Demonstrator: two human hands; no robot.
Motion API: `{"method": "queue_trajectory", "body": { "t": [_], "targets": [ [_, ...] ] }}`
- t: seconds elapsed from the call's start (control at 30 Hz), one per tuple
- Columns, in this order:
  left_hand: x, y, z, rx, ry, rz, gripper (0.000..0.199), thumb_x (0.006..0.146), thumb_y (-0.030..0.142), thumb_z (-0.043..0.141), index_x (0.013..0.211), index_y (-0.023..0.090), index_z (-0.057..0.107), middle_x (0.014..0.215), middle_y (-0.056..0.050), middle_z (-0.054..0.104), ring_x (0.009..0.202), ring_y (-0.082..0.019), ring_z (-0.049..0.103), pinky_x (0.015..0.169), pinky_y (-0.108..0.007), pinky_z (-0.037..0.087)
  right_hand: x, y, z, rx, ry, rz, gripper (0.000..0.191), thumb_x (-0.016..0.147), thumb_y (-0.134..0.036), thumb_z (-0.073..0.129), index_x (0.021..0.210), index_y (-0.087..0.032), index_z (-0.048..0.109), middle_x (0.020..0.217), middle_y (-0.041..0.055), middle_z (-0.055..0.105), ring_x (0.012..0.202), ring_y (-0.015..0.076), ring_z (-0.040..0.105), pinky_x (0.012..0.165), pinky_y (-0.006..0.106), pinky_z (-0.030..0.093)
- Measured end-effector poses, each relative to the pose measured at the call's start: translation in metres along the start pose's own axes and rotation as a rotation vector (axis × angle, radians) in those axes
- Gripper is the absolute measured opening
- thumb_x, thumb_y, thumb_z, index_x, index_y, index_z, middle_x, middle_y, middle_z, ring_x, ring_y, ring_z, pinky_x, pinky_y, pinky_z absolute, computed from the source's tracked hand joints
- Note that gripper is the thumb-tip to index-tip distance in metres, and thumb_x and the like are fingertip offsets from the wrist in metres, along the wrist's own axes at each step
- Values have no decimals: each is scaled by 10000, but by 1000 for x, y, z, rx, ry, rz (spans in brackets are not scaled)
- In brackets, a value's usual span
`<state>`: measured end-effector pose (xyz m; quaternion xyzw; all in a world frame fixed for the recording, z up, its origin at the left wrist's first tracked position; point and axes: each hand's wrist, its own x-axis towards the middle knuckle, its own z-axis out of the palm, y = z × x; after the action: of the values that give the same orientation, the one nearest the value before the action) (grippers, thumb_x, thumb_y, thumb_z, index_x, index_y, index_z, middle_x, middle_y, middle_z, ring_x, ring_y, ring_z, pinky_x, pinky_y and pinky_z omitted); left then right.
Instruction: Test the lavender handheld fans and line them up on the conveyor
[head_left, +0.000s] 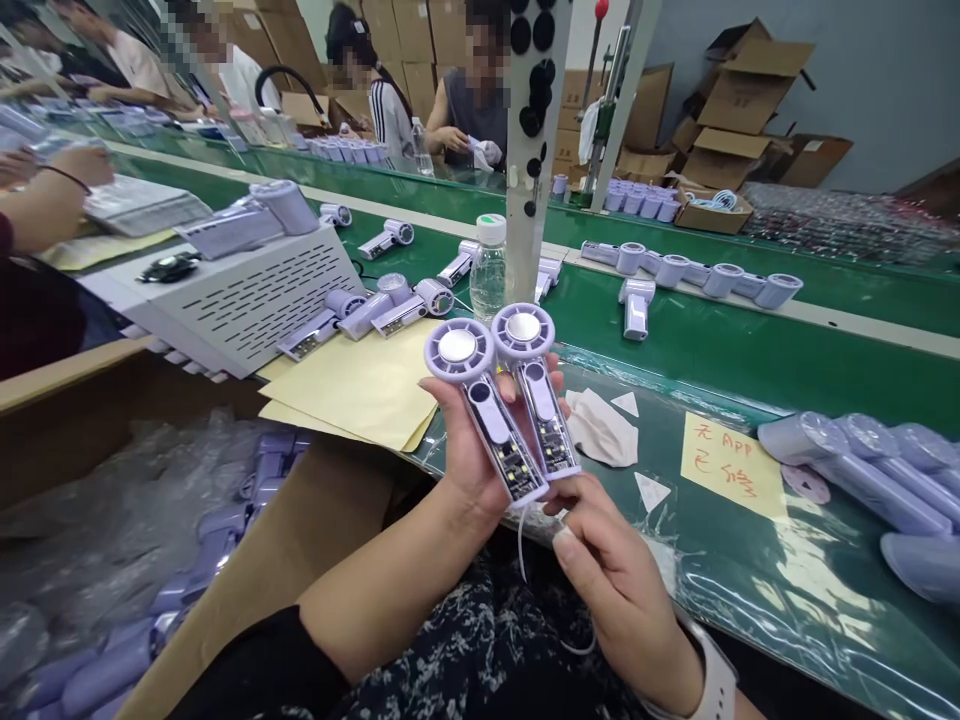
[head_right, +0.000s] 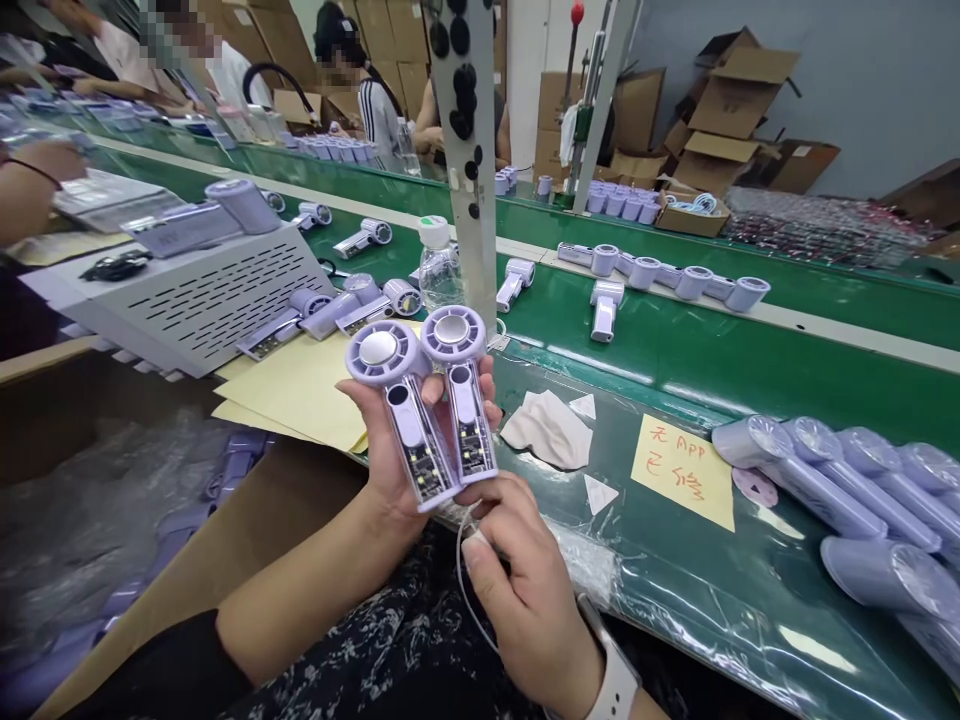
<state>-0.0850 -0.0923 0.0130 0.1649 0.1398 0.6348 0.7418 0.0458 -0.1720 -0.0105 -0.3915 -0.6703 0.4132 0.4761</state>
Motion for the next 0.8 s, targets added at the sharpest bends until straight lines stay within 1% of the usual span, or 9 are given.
{"method": "queue_trajectory", "body": {
  "t": [0.03,0.1,0.2,0.33,0.5,0.6,0.7,0.73,0.8],
  "targets": [
    [-1,1,0,1,-15,-3,672,642,842,724,641,178,620,1120,-102,771,931,-229,749,795,-343,626,-1,1,1,5,18,36,278,1050,-302,522,799,-222,610,1010,35,689,967,189,640,847,275,477],
    [-3,2,-2,39,-64,5,676,633,844,730,637,177,622,1136,-106,771,932,-235,746,784,-342,624,-3,4,3,30,60,152,312,1053,-359,539,790,-216,626,805,16,679,756,164,632,707,260,466],
    [-5,-2,-8,123,-134,76,706,588,883,719,626,183,634,1128,-95,774,945,-254,736,778,-343,613,-6,7,6,141,101,324,448,1043,-491,546,689,-217,559,532,-29,554,506,134,516,547,262,392],
    [-6,-11,-16,208,-139,169,726,591,918,676,631,193,673,1111,-82,773,939,-245,716,815,-337,597,-9,9,8,307,141,426,526,992,-615,577,643,-226,512,455,-36,506,441,126,479,505,262,380],
    [-7,-20,-19,288,-114,188,778,573,971,619,600,194,619,1009,-99,769,871,-264,704,746,-365,586,-12,13,15,331,205,470,533,969,-645,591,650,-225,512,449,-42,495,436,125,471,497,259,375],
    [-4,-19,-19,323,-120,181,797,565,993,592,601,197,598,966,-114,763,888,-299,711,721,-393,582,-12,12,8,230,157,458,512,1019,-597,528,675,-219,549,525,-15,554,520,146,519,575,280,418],
    [2,-11,-19,295,-75,155,770,603,968,602,675,203,637,996,-97,757,970,-310,717,774,-405,594,-8,6,-22,34,74,337,443,1033,-536,518,736,-224,622,779,51,657,781,215,620,739,335,480],
    [4,-8,-19,283,-48,170,740,630,943,620,703,208,652,1000,-87,754,1017,-314,713,811,-410,597,-5,5,-35,-63,118,283,430,1024,-525,534,724,-230,625,900,76,672,908,249,631,813,365,489],
    [3,-1,-19,285,-9,192,640,691,852,687,750,214,681,1025,-77,753,1102,-324,696,879,-425,594,1,1,-57,-301,334,191,376,991,-517,589,748,-238,657,1214,113,642,1225,334,553,1005,455,449]
  ]
}}
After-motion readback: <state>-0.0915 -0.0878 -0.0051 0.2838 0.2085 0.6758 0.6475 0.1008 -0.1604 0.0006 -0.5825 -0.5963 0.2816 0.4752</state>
